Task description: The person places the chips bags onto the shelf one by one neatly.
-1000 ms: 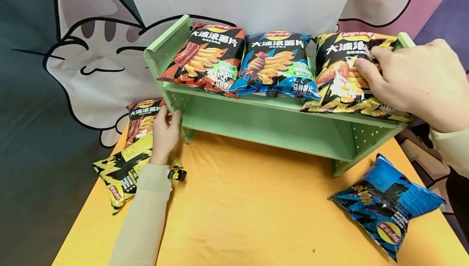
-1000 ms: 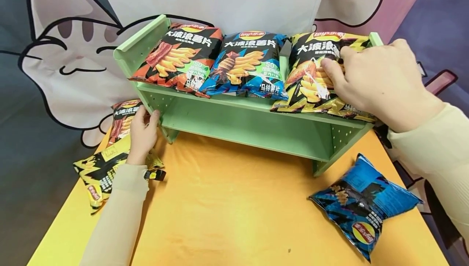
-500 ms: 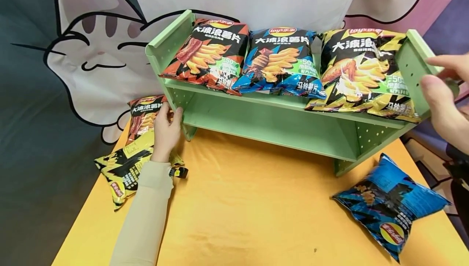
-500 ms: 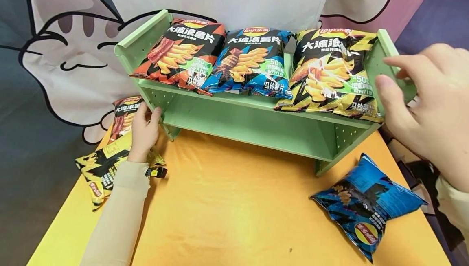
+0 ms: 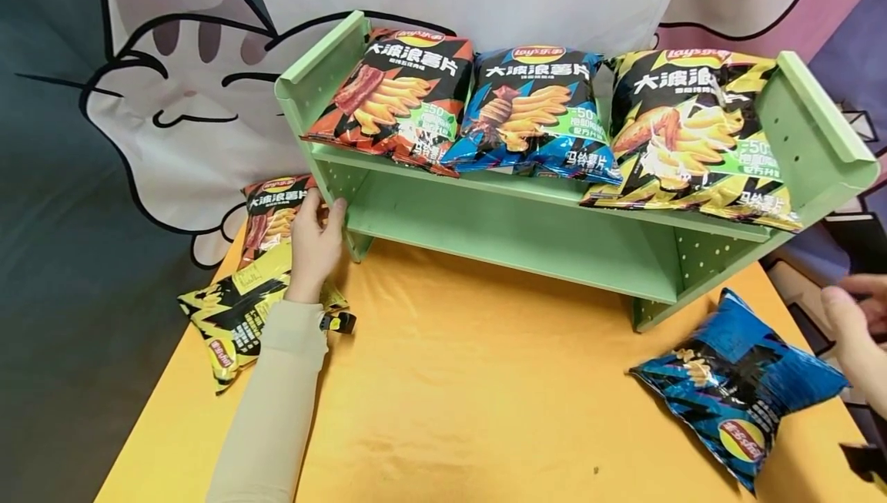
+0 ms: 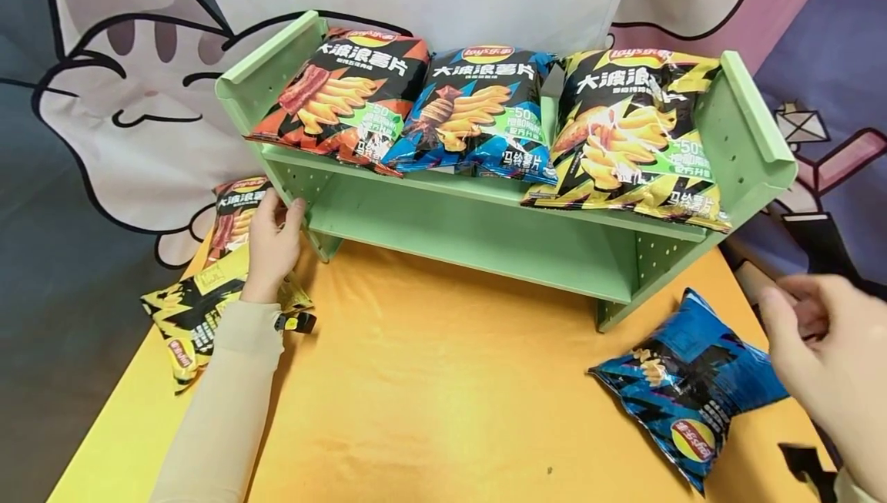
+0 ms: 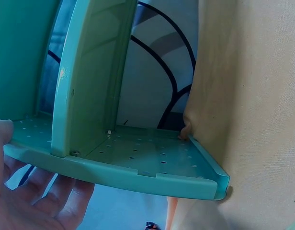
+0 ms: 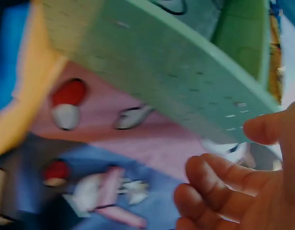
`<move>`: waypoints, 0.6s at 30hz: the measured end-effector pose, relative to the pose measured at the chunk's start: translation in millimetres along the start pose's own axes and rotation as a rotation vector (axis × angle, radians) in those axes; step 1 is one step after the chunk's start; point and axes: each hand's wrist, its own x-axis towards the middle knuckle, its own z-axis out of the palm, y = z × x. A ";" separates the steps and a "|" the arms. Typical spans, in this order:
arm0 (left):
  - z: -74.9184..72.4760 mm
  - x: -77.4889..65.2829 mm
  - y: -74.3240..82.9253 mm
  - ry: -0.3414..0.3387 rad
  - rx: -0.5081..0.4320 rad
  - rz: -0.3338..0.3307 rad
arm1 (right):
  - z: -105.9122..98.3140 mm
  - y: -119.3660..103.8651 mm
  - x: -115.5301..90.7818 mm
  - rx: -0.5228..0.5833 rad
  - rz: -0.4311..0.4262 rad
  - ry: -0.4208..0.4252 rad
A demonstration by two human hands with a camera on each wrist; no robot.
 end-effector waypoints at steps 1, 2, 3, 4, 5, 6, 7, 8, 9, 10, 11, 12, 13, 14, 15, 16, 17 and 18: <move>-0.3 0.4 0.5 0.002 0.002 0.002 | 2.9 9.0 -6.3 -0.006 0.016 -0.008; -0.6 0.8 1.0 0.003 0.004 0.004 | 6.4 17.0 -12.5 -0.004 0.055 -0.019; -0.9 1.1 1.5 0.002 0.002 0.008 | 9.5 24.5 -18.3 0.010 0.097 -0.033; -1.1 1.2 1.9 0.000 0.003 0.010 | 12.9 33.3 -24.3 0.028 0.136 -0.048; -1.4 1.2 2.5 -0.002 0.003 0.013 | 16.5 42.6 -30.7 0.024 0.188 -0.057; -1.7 0.9 2.9 -0.004 0.005 0.014 | 18.9 49.7 -35.5 -0.001 0.250 -0.093; -2.0 0.6 3.0 -0.007 0.002 0.014 | 21.3 57.7 -40.9 -0.044 0.317 -0.129; -2.1 0.2 3.1 -0.009 0.002 0.016 | 22.4 63.2 -44.5 -0.077 0.385 -0.181; -2.4 -0.3 3.1 -0.010 0.001 0.017 | 23.6 68.3 -47.4 -0.127 0.452 -0.241; -2.5 -0.8 3.0 -0.010 0.002 0.016 | 24.7 72.5 -50.2 -0.184 0.513 -0.306; -2.6 -1.1 2.7 -0.009 0.001 0.016 | 26.3 76.0 -52.3 -0.241 0.570 -0.374; -2.6 -1.2 2.5 -0.007 0.000 0.016 | 26.8 77.9 -53.4 -0.288 0.604 -0.442; -2.6 -1.4 2.4 -0.007 0.000 0.016 | 28.6 80.8 -56.2 -0.317 0.646 -0.488; -2.5 -1.2 2.3 -0.008 -0.001 0.018 | 29.7 81.1 -58.4 -0.334 0.698 -0.536; -2.4 -1.0 2.0 -0.011 -0.003 0.016 | 31.8 83.6 -61.2 -0.364 0.741 -0.568; -2.2 -0.7 1.2 -0.014 -0.004 0.014 | 33.7 87.3 -63.9 -0.405 0.773 -0.598; -2.0 -0.3 0.9 -0.016 -0.008 0.014 | 35.2 90.8 -64.9 -0.445 0.807 -0.639; -1.9 -0.1 1.0 -0.017 -0.012 0.014 | 36.1 94.5 -65.9 -0.489 0.829 -0.682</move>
